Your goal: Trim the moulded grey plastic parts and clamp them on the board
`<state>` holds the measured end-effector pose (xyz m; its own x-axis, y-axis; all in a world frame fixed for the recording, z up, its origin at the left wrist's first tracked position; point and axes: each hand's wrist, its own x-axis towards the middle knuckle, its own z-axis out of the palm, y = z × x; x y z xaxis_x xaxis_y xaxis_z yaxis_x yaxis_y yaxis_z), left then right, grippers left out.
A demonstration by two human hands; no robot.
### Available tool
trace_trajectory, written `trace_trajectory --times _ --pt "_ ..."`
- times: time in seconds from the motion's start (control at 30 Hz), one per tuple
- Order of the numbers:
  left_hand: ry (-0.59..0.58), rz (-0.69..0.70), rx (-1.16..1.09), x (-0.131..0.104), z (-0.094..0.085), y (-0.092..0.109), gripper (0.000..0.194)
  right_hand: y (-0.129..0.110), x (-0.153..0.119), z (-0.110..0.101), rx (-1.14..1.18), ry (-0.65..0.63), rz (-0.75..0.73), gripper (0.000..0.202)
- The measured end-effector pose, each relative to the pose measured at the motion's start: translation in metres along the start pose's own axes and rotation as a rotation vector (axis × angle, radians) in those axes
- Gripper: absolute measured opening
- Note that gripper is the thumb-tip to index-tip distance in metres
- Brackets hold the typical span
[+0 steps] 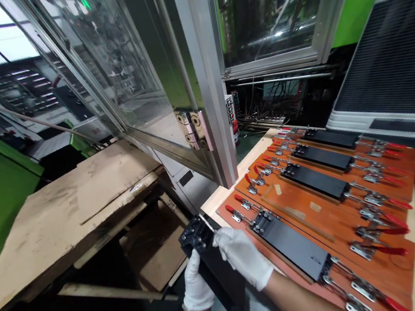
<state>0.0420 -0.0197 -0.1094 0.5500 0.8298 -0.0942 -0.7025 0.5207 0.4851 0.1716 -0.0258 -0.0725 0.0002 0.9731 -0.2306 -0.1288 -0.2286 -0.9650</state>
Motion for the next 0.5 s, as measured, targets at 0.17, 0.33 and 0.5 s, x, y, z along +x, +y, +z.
trace_trajectory --times 0.17,0.33,0.5 --pt "-0.024 0.03 0.006 -0.0014 -0.0081 -0.0034 0.028 -0.0024 -0.006 0.0029 -0.004 -0.005 -0.11 0.019" --pt "-0.067 0.059 0.014 -0.0012 -0.008 -0.0048 0.028 0.0036 -0.0065 -0.0016 -0.023 -0.002 -0.159 0.021" --pt "-0.082 0.047 0.007 0.0004 -0.0087 -0.0068 0.031 0.0048 -0.0096 -0.0035 0.008 -0.002 -0.184 0.027"
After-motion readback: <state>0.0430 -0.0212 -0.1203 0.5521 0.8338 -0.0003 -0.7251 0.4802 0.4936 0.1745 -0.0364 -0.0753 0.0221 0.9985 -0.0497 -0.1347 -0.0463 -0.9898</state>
